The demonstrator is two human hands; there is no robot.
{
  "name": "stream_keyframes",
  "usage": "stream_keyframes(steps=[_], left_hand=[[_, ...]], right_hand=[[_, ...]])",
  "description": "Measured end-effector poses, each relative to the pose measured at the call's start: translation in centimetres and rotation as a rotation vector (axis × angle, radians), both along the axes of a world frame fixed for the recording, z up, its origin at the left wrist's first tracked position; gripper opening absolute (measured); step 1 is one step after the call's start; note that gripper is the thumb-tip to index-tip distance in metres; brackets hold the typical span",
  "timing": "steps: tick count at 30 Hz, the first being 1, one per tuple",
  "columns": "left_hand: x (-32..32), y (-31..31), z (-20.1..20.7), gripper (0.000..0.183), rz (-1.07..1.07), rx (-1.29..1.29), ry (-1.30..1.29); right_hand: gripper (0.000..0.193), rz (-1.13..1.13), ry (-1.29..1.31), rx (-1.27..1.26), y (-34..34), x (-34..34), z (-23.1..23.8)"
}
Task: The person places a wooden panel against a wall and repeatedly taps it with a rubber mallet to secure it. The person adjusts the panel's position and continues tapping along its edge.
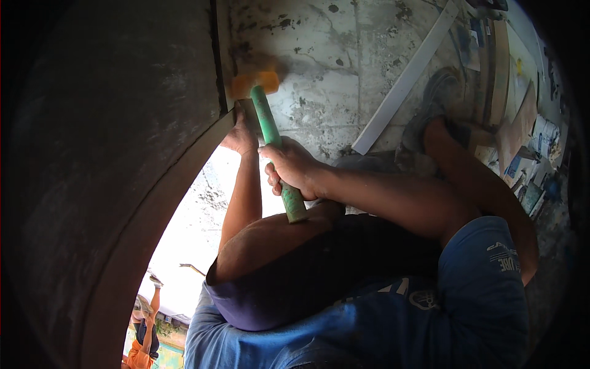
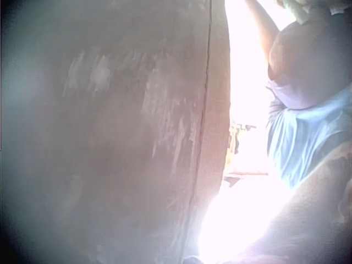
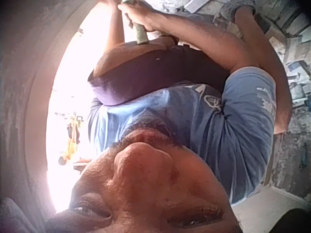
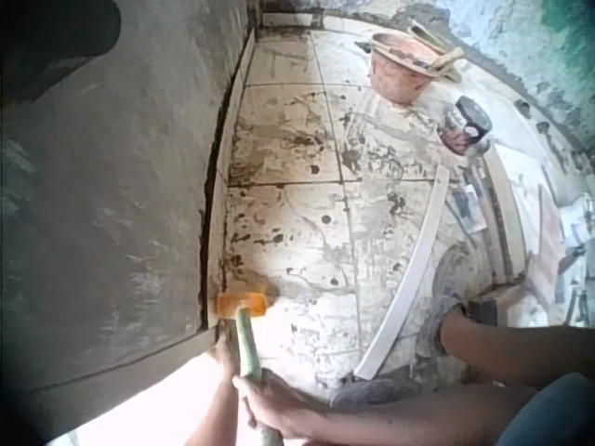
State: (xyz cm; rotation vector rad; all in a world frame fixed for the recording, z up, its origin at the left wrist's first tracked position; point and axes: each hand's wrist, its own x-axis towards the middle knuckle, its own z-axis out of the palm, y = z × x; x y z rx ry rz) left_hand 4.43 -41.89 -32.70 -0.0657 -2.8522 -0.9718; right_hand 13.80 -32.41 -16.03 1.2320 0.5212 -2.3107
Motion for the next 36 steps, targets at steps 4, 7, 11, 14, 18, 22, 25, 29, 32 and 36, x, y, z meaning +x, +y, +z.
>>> stream_keyframes(steps=[4, 7, 11, 14, 18, 22, 25, 29, 32, 36], left_hand=[[-0.1, 0.0, 0.0, 0.058, 0.060, -0.032, -0.015], [-0.1, 0.0, -0.2, 0.062, 0.063, 0.141, -0.122], [0.0, 0.2, 0.1, 0.063, 0.055, 0.172, -0.143], [0.1, -0.4, 0.2, 0.068, 0.105, 0.090, -0.157], [0.3, 1.0, 3.3, 0.069, 0.178, 0.131, -0.175], [0.3, 1.2, 4.3, 0.061, 0.178, 0.265, -0.130], [0.4, 1.3, 3.9, 0.044, 0.116, 0.215, 0.014], [0.7, 2.2, 5.3, 0.032, 0.083, 0.306, -0.084], [0.4, 1.0, 3.3, 0.032, 0.053, 0.303, -0.014], [0.5, 1.2, 3.0, 0.031, 0.030, 0.281, 0.026]], right_hand=[[0.018, -0.062, -0.084, 0.008, 0.2, -0.3, 1.0], [0.018, -0.057, -0.070, -0.084, 0.6, -0.1, 0.8], [0.019, -0.115, -0.103, -0.053, 0.5, -0.2, 1.1], [0.019, -0.067, -0.081, -0.113, 0.7, -0.1, 1.0], [0.020, -0.116, -0.099, 0.055, 2.4, 0.0, 0.3], [0.021, -0.084, -0.075, 0.041, 3.0, -0.1, 1.0], [0.019, -0.085, -0.114, 0.011, 1.9, 0.0, 2.1], [0.017, -0.030, -0.085, -0.065, 1.7, -0.1, 1.5], [0.017, -0.050, -0.107, -0.003, 1.3, -0.7, 2.3], [0.019, -0.006, -0.007, 0.003, 2.4, -0.8, 1.2]])
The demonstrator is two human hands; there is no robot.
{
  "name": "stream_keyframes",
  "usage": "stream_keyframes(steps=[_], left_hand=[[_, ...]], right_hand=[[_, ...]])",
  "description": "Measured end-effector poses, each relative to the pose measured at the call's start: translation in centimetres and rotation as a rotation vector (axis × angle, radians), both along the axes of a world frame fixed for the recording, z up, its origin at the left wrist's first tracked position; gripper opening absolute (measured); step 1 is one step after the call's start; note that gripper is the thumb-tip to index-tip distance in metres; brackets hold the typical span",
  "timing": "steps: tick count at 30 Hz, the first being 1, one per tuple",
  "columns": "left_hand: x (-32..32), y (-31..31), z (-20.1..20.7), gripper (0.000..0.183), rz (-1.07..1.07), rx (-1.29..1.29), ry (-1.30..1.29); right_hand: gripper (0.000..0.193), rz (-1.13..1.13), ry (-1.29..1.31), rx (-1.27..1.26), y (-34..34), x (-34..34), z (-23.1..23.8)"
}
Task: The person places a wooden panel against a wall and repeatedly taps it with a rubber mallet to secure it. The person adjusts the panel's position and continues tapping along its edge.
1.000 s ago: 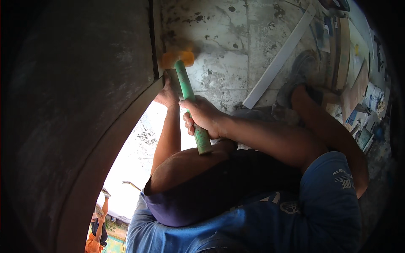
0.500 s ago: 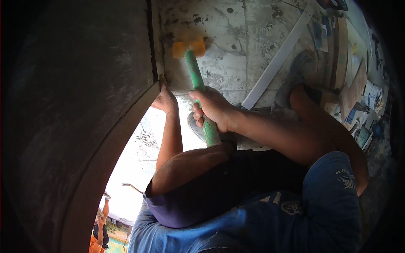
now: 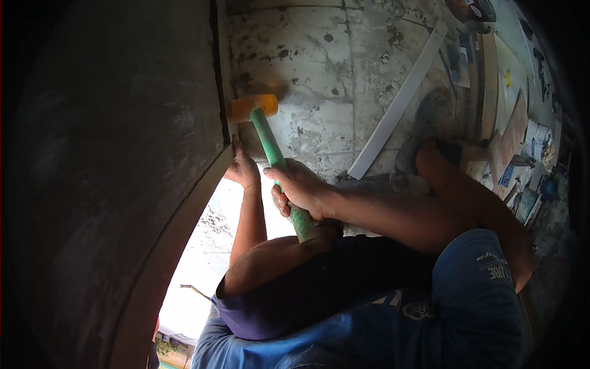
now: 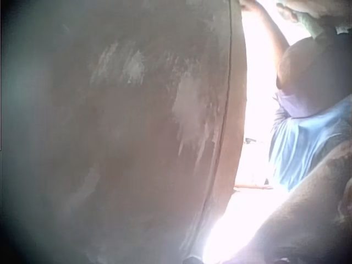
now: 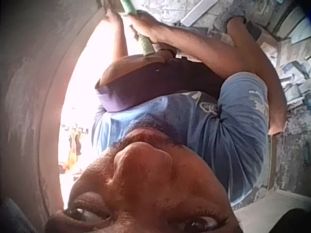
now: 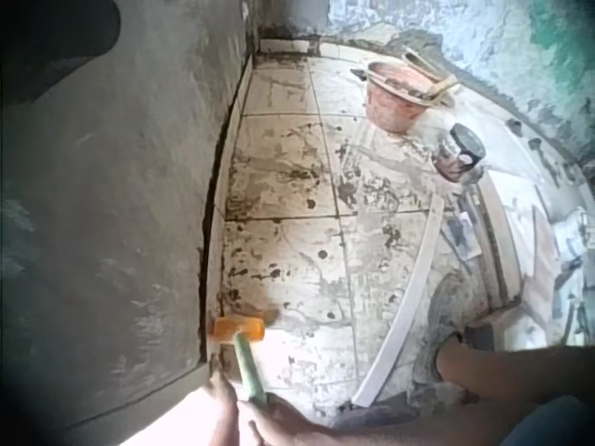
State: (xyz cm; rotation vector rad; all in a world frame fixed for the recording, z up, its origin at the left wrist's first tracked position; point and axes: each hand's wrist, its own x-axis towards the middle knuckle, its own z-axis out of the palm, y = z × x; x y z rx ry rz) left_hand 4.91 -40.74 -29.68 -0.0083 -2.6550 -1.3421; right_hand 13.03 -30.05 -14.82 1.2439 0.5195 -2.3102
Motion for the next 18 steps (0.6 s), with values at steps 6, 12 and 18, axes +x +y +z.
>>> stream_keyframes(steps=[6, 12, 18], left_hand=[[0.2, 0.6, 0.5, 0.031, 0.040, 0.117, -0.052], [0.1, -0.6, -1.9, 0.028, -0.054, 0.336, 0.009], [0.1, -0.8, -1.8, 0.025, -0.070, 0.349, -0.018]], right_hand=[[0.018, -0.230, -0.037, 0.295, 4.9, -6.5, -2.4], [0.017, -0.138, 0.056, 0.342, 5.0, -10.6, -4.9], [0.018, -0.113, 0.100, 0.335, 4.6, -10.7, -4.5]])
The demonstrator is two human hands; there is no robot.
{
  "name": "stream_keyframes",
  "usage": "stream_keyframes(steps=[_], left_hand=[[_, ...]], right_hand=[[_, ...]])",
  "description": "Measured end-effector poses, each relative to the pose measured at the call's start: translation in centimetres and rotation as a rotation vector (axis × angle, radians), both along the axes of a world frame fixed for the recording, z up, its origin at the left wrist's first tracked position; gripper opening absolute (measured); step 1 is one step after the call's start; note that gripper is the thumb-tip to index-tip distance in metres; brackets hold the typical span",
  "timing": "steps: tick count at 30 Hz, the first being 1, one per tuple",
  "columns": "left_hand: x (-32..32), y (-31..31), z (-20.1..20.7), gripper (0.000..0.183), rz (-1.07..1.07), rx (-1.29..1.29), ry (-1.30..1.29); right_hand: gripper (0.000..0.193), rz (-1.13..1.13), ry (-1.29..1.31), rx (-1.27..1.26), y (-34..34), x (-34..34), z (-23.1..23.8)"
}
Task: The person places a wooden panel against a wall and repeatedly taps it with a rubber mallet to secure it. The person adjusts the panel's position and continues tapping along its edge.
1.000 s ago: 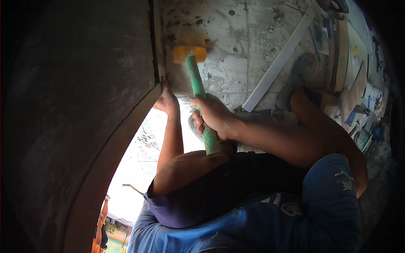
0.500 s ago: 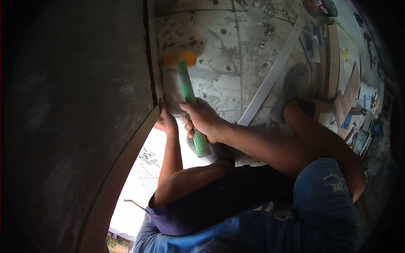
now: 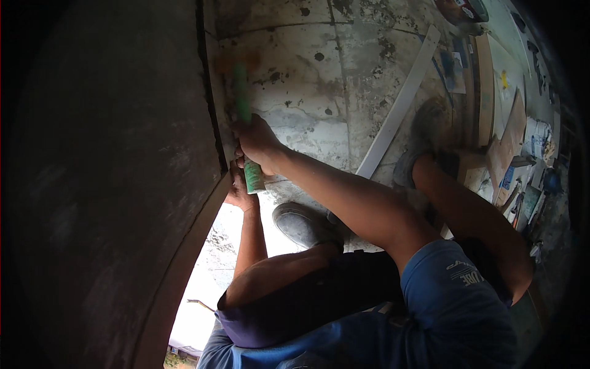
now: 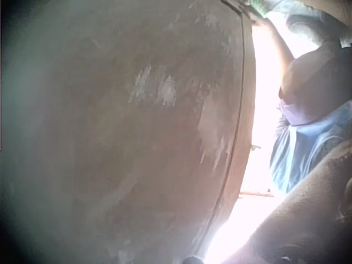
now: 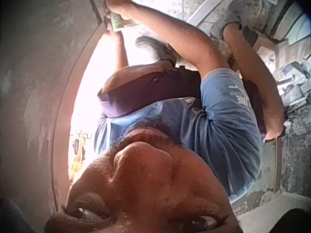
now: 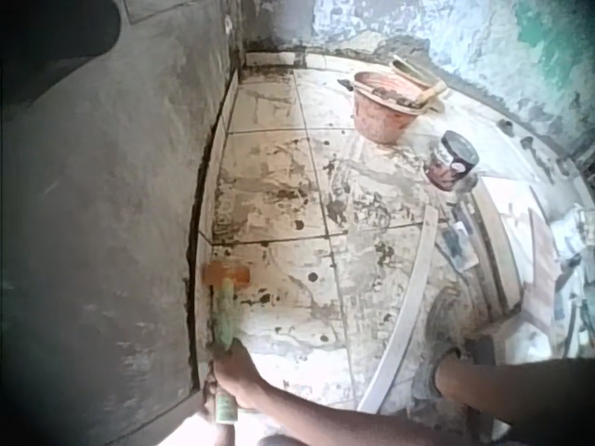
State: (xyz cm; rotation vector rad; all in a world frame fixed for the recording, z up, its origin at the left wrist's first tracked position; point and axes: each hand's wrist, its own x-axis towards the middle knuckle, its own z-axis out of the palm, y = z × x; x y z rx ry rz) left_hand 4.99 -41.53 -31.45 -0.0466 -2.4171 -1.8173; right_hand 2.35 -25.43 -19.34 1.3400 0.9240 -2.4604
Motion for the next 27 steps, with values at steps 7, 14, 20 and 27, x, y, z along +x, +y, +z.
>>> stream_keyframes(steps=[7, 14, 20, 27], left_hand=[[0.0, -0.2, -0.9, 0.021, 0.047, 0.345, -0.214], [-0.3, -1.0, -2.3, 0.020, 0.081, 0.349, -0.306], [0.0, 0.9, 0.8, 0.025, 0.033, -0.115, -0.110], [-0.3, 0.6, 0.1, 0.023, 0.130, 0.960, -0.308]], right_hand=[[0.014, -0.019, -0.034, -0.054, -0.3, 1.2, -0.7], [0.015, -0.037, -0.021, -0.059, -0.9, 1.4, -1.0], [0.011, 0.002, 0.014, -0.053, -0.2, 2.0, -1.4], [0.013, -0.066, 0.013, 0.013, -1.1, 0.3, -1.7]])
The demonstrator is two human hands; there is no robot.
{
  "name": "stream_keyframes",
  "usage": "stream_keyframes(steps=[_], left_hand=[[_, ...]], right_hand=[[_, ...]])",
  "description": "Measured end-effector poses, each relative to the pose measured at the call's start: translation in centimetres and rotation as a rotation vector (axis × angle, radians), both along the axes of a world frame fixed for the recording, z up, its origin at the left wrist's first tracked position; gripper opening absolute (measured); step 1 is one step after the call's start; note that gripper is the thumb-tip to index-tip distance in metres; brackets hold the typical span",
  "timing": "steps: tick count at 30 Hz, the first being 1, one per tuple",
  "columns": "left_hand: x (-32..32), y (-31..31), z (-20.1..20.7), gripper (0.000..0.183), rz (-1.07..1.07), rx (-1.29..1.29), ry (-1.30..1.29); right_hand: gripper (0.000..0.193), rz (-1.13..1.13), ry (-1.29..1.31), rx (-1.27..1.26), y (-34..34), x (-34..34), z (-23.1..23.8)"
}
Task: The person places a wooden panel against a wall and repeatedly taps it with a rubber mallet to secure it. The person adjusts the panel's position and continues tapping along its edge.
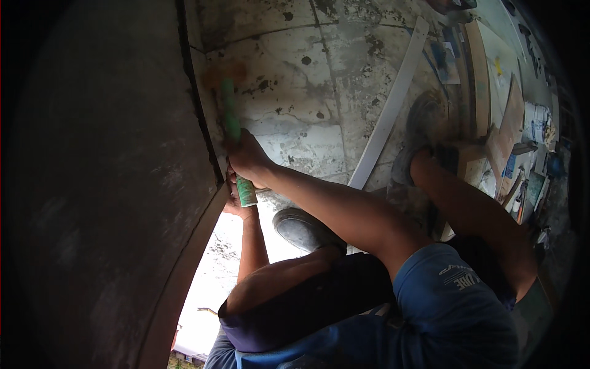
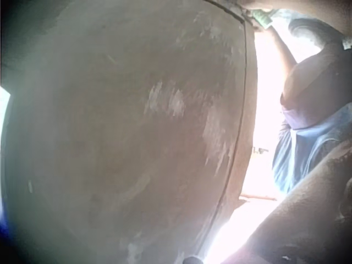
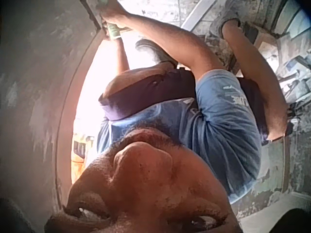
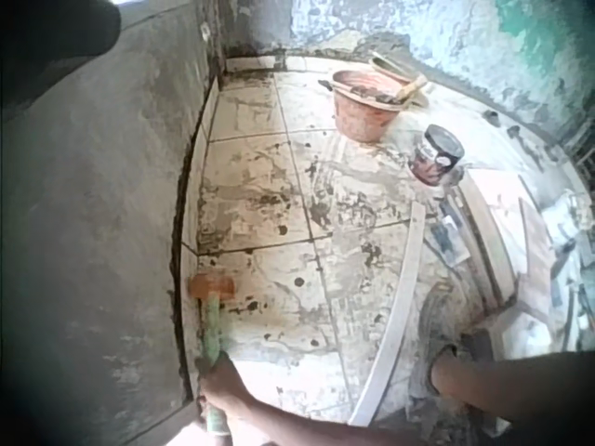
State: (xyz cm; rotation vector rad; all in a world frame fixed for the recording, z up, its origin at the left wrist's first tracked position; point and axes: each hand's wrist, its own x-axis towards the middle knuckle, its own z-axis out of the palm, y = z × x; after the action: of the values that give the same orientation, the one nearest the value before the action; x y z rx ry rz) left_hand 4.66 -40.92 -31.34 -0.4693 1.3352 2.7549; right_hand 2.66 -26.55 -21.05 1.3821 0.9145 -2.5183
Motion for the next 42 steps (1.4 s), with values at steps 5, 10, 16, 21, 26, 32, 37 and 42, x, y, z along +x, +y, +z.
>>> stream_keyframes(steps=[5, 10, 16, 21, 26, 32, 37, 42], left_hand=[[0.2, 0.3, -0.3, 0.020, -0.074, -0.380, 0.198], [0.1, -0.5, -0.7, 0.019, -0.070, -0.342, 0.061], [0.8, 1.1, 0.9, 0.014, -0.091, -0.433, 0.029], [0.7, -0.7, -0.3, 0.017, -0.244, -0.830, 0.116], [0.9, -3.8, -4.0, 0.026, -0.247, -1.122, 0.121], [0.5, -0.7, 0.6, 0.027, -0.232, -1.397, 0.181], [0.5, 0.6, 1.8, 0.029, -0.159, -1.296, 0.241], [0.5, -1.0, 0.2, 0.025, -0.185, -1.286, 0.236]], right_hand=[[0.028, 0.014, 0.013, -0.016, 0.3, 0.6, -0.6], [0.029, -0.058, 0.039, 0.049, -0.2, 1.3, -0.7], [0.016, -0.018, 0.011, -0.023, -1.8, 1.0, -0.3], [0.017, -0.029, -0.032, 0.064, -2.4, 3.5, 0.0], [0.023, 0.027, -0.085, -0.038, -5.1, 4.3, 1.8], [0.024, 0.114, -0.055, -0.055, -4.2, 5.9, 1.2], [0.021, 0.044, -0.112, -0.067, -4.7, 6.7, 3.1], [0.022, 0.115, -0.054, -0.176, -4.9, 7.6, 2.7]])
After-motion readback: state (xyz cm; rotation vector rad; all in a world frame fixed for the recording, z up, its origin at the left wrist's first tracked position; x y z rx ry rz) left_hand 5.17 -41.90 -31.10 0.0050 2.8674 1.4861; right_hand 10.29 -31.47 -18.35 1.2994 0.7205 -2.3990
